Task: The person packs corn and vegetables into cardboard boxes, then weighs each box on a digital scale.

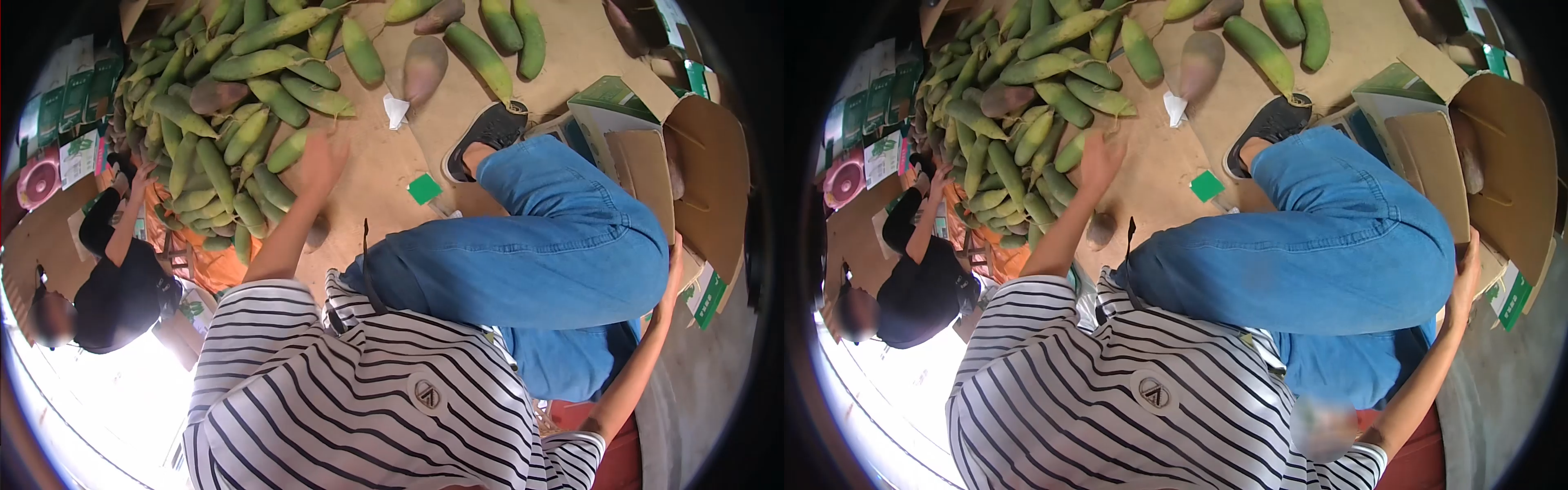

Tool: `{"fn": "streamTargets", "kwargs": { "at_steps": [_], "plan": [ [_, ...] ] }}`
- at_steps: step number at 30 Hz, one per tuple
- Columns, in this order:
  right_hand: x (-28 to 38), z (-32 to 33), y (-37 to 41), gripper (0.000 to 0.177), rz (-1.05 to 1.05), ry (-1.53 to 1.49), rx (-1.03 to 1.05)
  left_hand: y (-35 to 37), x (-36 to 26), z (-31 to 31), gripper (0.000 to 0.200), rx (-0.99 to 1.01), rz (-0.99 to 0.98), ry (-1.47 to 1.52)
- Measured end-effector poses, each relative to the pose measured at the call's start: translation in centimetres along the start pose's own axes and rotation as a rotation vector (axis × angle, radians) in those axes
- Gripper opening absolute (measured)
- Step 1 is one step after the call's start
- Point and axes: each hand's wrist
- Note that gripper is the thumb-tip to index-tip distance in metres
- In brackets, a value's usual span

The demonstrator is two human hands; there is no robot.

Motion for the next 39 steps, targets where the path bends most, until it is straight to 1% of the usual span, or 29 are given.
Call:
{"fn": "streamTargets", "kwargs": {
  "at_steps": [1,2,4,6,8,10,11,13,15,17,18,20,21,23,24,26,27,29,31,33,35,36,38,39],
  "plan": [
    [0.2,0.0,0.1,0.05,0.017,0.002,0.006,3.2,2.5,-1.6,0.053,0.149,0.04,-0.126],
    [0.2,0.0,0.2,0.05,0.032,0.006,0.017,6.0,4.1,-2.4,0.052,0.418,0.135,-0.254],
    [-1.1,0.6,0.0,0.047,-0.048,-0.046,0.025,10.3,7.6,-4.2,0.057,0.794,0.237,-0.297],
    [-1.3,0.1,-0.5,0.045,-0.082,-0.126,0.02,13.7,9.8,-5.0,0.062,0.789,0.219,-0.445],
    [-1.0,-0.1,-0.2,0.042,-0.095,-0.217,-0.015,14.6,10.7,-6.6,0.067,0.794,0.193,-0.537],
    [0.0,-0.1,0.3,0.04,-0.061,-0.086,0.005,14.3,10.5,-7.5,0.073,0.816,0.167,-0.583],
    [0.2,-0.1,0.3,0.04,-0.044,-0.024,0.016,14.2,10.6,-7.8,0.074,0.808,0.176,-0.556],
    [-0.4,0.3,0.0,0.041,-0.087,-0.067,0.038,13.4,9.5,-6.2,0.076,0.797,0.2,-0.507],
    [-1.3,0.6,-0.2,0.042,-0.145,-0.128,0.041,12.1,8.6,-6.0,0.073,0.691,0.138,-0.386],
    [-1.9,0.7,-0.4,0.044,-0.207,-0.206,0.023,9.7,6.3,-4.8,0.069,0.574,0.053,-0.273],
    [-2.2,0.7,-0.6,0.044,-0.173,-0.197,0.015,8.0,4.1,-3.8,0.066,0.51,-0.007,-0.214],
    [-2.6,0.7,-0.7,0.044,-0.145,-0.188,-0.001,4.0,0.9,-3.7,0.068,0.328,-0.11,-0.091],
    [-2.5,0.7,-0.7,0.045,-0.152,-0.192,-0.008,1.7,-1.3,-3.2,0.068,0.209,-0.111,-0.028],
    [-1.4,0.7,-0.6,0.045,-0.253,-0.227,-0.013,-3.1,-5.1,-1.3,0.066,-0.027,-0.131,0.13],
    [-1.2,0.5,-0.3,0.046,-0.189,-0.188,-0.012,-4.8,-6.2,-0.1,0.063,-0.147,-0.151,0.225],
    [-0.9,0.1,0.0,0.047,-0.058,-0.12,-0.016,-6.0,-7.1,2.6,0.062,-0.322,-0.182,0.208],
    [-1.0,0.1,-0.1,0.046,-0.056,-0.104,-0.012,-6.6,-7.0,3.5,0.061,-0.415,-0.201,0.193],
    [-1.2,0.1,-0.1,0.044,-0.044,-0.075,-0.016,-5.2,-2.5,1.5,0.065,-0.254,-0.197,0.046],
    [-0.9,-0.2,0.1,0.041,-0.021,-0.047,-0.031,-2.4,2.8,-1.2,0.063,0.118,-0.078,-0.192],
    [-0.6,0.1,0.3,0.039,-0.03,-0.038,-0.019,0.1,6.5,-3.0,0.06,0.567,0.113,-0.429],
    [-0.3,0.1,-0.1,0.036,-0.062,-0.06,0.025,2.3,9.5,-5.1,0.061,0.469,0.138,-0.469],
    [-0.1,0.2,-0.4,0.036,-0.086,-0.089,0.025,2.5,9.5,-4.9,0.062,0.414,0.151,-0.488],
    [0.0,0.1,-0.5,0.035,-0.136,-0.151,0.026,2.3,8.9,-4.8,0.061,0.479,0.175,-0.366],
    [0.0,0.0,-0.5,0.035,-0.092,-0.124,0.016,1.6,7.7,-4.2,0.061,0.506,0.182,-0.306]
  ]
}}
Point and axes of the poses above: each hand's wrist, its own y-axis away from the middle knuckle, its own z-axis out of the back of the hand, x = y × z, and after that the axes turned 10 degrees about -y, right-handed
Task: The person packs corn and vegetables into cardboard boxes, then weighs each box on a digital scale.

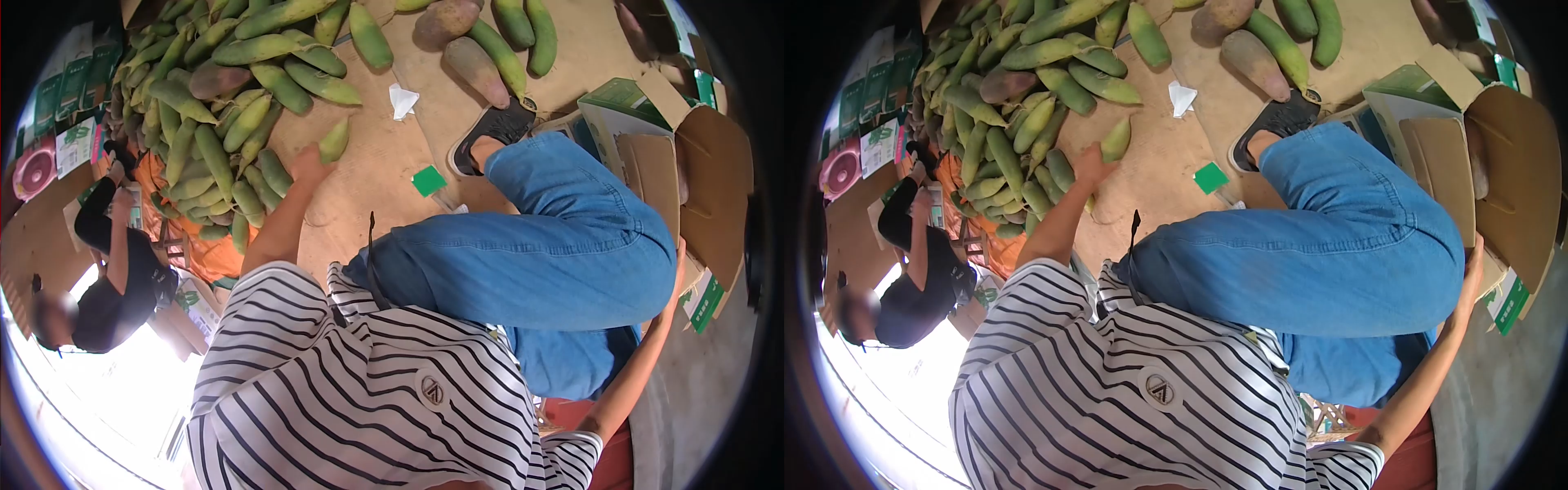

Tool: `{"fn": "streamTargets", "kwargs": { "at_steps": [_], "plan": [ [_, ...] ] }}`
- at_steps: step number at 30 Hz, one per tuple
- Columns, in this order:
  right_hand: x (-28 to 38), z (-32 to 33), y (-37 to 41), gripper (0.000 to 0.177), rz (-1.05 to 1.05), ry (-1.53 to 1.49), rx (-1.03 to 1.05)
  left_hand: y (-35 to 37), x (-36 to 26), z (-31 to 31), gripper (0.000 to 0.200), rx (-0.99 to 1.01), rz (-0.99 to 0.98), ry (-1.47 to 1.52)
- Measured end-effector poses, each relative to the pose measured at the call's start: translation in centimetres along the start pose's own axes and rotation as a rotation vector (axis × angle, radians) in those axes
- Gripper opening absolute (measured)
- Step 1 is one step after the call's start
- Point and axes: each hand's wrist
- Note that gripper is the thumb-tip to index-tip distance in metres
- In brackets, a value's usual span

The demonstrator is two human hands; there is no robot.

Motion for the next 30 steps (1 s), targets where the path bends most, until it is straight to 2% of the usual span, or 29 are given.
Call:
{"fn": "streamTargets", "kwargs": {
  "at_steps": [2,3,6,9,11,13,15,18,21,23,24,27,30],
  "plan": [
    [-0.2,-0.3,0.4,0.034,0.078,0.06,-0.02,0.4,-3.2,2.4,0.056,-0.051,0.002,0.256],
    [-0.1,-0.3,0.5,0.035,0.037,0.032,-0.027,0.9,-4.7,3.1,0.055,-0.07,0.006,0.387],
    [1.1,-0.5,0.7,0.036,-0.034,0.002,-0.031,1.0,-7.6,4.0,0.051,-0.349,-0.123,0.961],
    [2.0,-1.0,0.7,0.036,0.004,0.072,0.016,0.9,-4.3,2.7,0.052,-0.678,0.188,0.8],
    [0.4,0.0,0.4,0.036,0.045,0.133,0.021,0.7,1.3,-1.4,0.056,-0.752,0.416,0.33],
    [0.5,-0.3,0.7,0.036,0.048,0.096,-0.02,1.7,5.2,-3.7,0.059,-0.371,0.882,0.407],
    [-0.3,-0.2,0.5,0.036,0.052,0.073,-0.042,1.2,8.6,-8.6,0.064,-0.163,1.135,0.759],
    [-1.4,0.6,0.2,0.038,0.061,0.091,-0.045,0.2,10.0,-13.0,0.069,-0.146,1.142,0.94],
    [1.6,-0.7,0.9,0.04,0.068,0.15,-0.022,1.0,9.1,-9.9,0.075,0.046,1.156,1.016],
    [1.8,-0.7,0.9,0.04,0.069,0.182,-0.019,-1.8,12.3,-15.6,0.076,0.058,1.043,1.121],
    [1.9,-0.8,0.9,0.037,0.093,0.17,-0.031,-2.1,12.3,-15.4,0.076,0.064,0.986,1.17],
    [2.6,-0.8,1.0,0.037,0.018,0.236,-0.025,-2.5,9.7,-14.4,0.075,-0.071,1.155,1.108],
    [2.9,-1.1,1.3,0.038,0.121,0.281,-0.048,-0.5,6.8,-11.1,0.097,-0.1,1.095,0.958]
  ]
}}
Point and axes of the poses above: each hand's wrist, its own y-axis away from the middle knuckle, its own z-axis out of the back of the hand, x = y × z, and after that the axes turned 10 degrees about -y, right-handed
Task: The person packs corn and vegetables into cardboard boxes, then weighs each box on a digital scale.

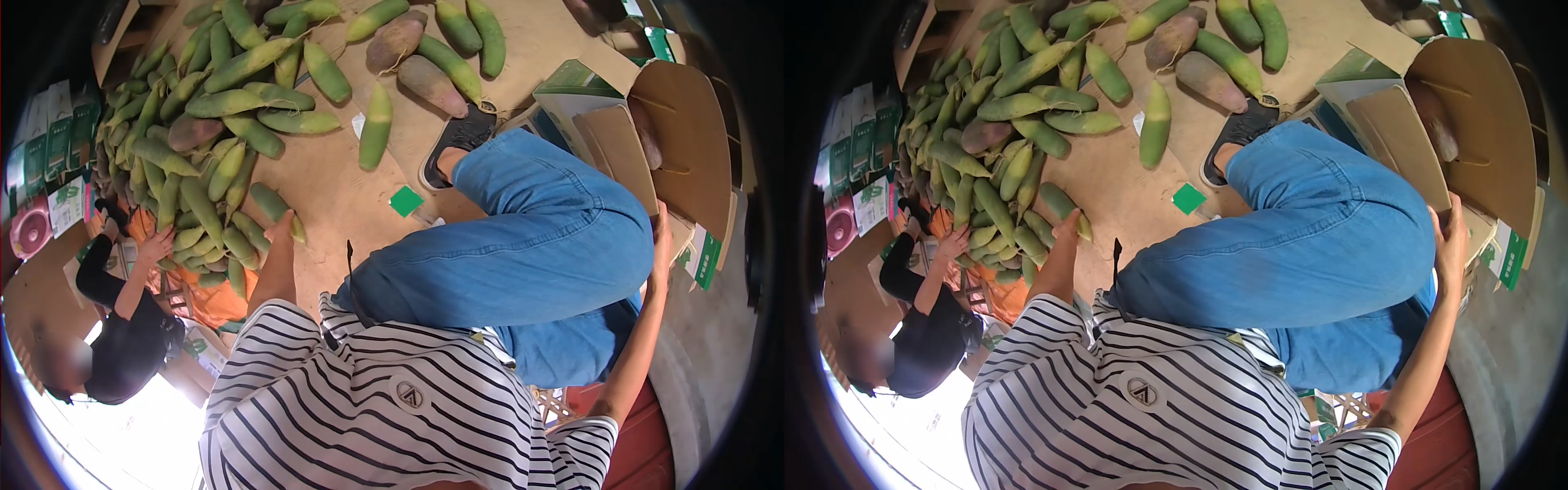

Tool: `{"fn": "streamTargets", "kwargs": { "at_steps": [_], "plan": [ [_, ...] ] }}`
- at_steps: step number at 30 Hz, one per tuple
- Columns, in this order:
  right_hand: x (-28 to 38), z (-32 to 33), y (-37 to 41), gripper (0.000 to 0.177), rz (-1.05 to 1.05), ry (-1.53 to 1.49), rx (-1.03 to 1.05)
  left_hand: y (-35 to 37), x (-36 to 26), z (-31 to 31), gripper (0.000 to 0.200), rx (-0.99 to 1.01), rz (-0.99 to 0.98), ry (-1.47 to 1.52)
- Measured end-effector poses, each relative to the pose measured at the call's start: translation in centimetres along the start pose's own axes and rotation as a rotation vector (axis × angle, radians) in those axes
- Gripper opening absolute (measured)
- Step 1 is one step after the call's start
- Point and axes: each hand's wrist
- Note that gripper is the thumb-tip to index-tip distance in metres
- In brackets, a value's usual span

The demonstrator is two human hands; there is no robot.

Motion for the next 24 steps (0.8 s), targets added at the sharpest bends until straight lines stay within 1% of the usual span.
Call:
{"fn": "streamTargets", "kwargs": {
  "at_steps": [3,6,9,10,12,15,17,18,19,21,22,24],
  "plan": [
    [0.4,0.1,0.0,0.036,-0.012,0.044,0.009,-1.5,-0.9,-0.5,0.091,0.313,-0.251,-0.15],
    [0.3,0.3,-0.2,0.036,-0.116,0.072,0.044,3.7,-3.7,0.7,0.08,0.222,-0.136,-0.228],
    [-0.1,0.2,-0.2,0.036,-0.022,0.075,0.017,5.3,-4.1,-0.8,0.065,0.482,-0.002,0.082],
    [-0.5,-0.1,-0.2,0.036,0.053,0.051,-0.013,6.9,-4.3,-1.0,0.062,0.504,-0.085,0.091],
    [-1.5,-0.5,-0.3,0.037,0.209,0.007,-0.072,12.3,-5.3,-0.6,0.056,0.549,-0.246,0.114],
    [-0.3,0.3,-0.3,0.035,-0.075,0.067,0.041,15.8,-6.4,-2.1,0.042,0.565,-0.775,0.097],
    [-0.9,0.1,-0.4,0.034,-0.017,-0.021,0.013,19.9,-9.3,-1.2,0.041,0.588,-0.932,0.033],
    [-1.1,-0.1,-0.3,0.034,0.01,-0.065,0.004,22.2,-11.2,-0.5,0.05,0.688,-0.965,0.152],
    [-0.9,-0.1,-0.2,0.034,-0.012,-0.079,0.012,23.9,-12.8,0.2,0.06,0.785,-0.991,0.274],
    [-0.3,0.1,-0.2,0.033,-0.052,-0.106,0.034,25.0,-15.7,1.7,0.061,0.775,-0.953,0.415],
    [-1.0,0.1,-0.4,0.034,-0.087,-0.173,0.051,24.9,-15.9,2.3,0.062,0.764,-0.934,0.484],
    [-1.4,0.2,-0.5,0.034,-0.109,-0.196,0.049,20.7,-13.9,2.1,0.061,0.415,-0.922,0.293]
  ]
}}
Point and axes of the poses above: each hand's wrist, its own y-axis away from the middle knuckle, its own z-axis out of the back of the hand, x = y × z, and after that the axes turned 10 degrees about -y, right-handed
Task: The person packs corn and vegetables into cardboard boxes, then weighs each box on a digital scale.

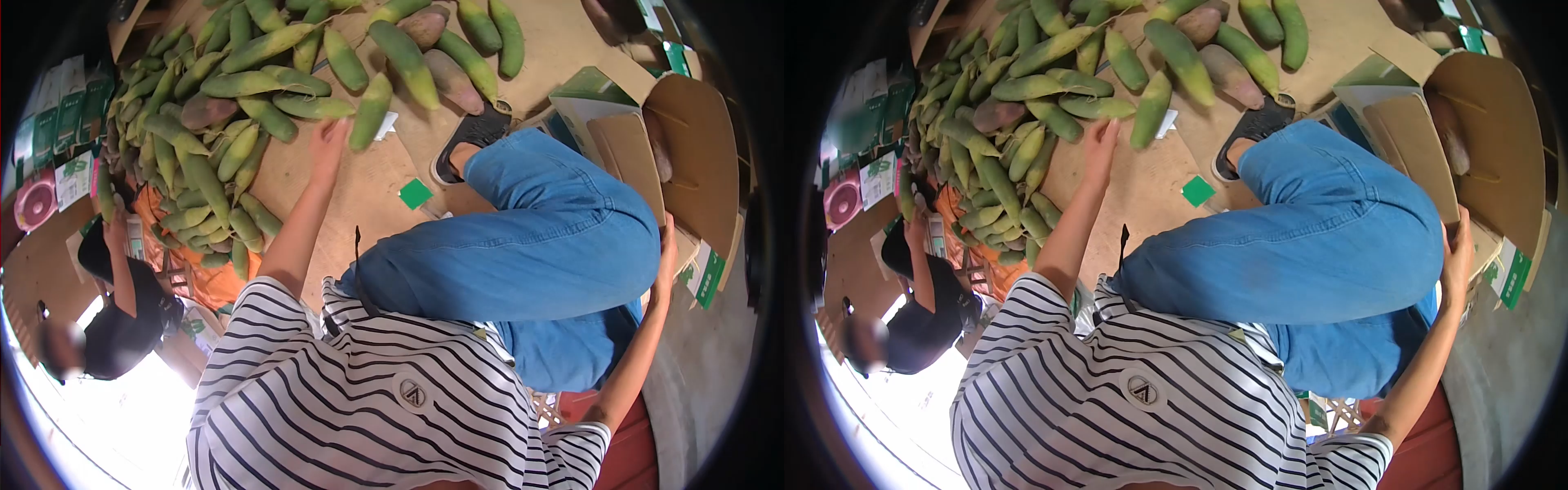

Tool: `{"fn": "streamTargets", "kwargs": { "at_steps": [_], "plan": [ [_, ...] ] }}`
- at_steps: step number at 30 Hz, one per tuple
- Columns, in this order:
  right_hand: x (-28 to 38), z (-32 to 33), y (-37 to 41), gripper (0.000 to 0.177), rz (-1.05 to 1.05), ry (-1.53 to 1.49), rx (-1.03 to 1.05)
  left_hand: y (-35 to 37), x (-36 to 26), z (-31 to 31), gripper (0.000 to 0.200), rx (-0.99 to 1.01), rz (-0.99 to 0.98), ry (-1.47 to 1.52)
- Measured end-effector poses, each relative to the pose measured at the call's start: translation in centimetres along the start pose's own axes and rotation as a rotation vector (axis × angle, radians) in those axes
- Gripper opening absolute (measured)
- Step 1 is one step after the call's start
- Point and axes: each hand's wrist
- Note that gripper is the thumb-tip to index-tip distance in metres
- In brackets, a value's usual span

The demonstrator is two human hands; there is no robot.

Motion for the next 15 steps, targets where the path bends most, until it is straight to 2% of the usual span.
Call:
{"fn": "streamTargets", "kwargs": {
  "at_steps": [3,4,5,7,10,13,15],
  "plan": [
    [-1.0,0.0,-0.3,0.038,0.026,-0.05,-0.013,-0.2,12.5,4.4,0.058,-0.373,0.091,-0.568],
    [-1.0,0.0,-0.3,0.039,0.022,-0.066,0.002,0.7,14.7,6.9,0.059,-0.404,0.242,-0.658],
    [-1.0,0.1,-0.3,0.04,0.018,-0.079,0.018,2.2,14.7,8.6,0.059,-0.437,0.525,-0.79],
    [-1.2,0.3,-0.1,0.04,0.025,-0.02,0.012,2.7,22.3,12.3,0.056,-0.415,0.93,-0.699],
    [-2.6,0.8,-0.5,0.037,-0.048,-0.061,-0.012,4.6,29.4,15.3,0.059,-0.308,0.856,-0.322],
    [-2.5,0.6,-0.6,0.038,-0.117,-0.219,-0.034,4.9,30.9,15.0,0.068,-0.45,0.747,-0.142],
    [-2.2,0.5,-0.7,0.039,-0.08,-0.234,-0.04,4.5,29.8,16.1,0.066,-0.257,0.881,0.045]
  ]
}}
Point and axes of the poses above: each hand's wrist, its own y-axis away from the middle knuckle, its own z-axis out of the back of the hand, x = y × z, and after that the axes turned 10 degrees about -y, right-handed
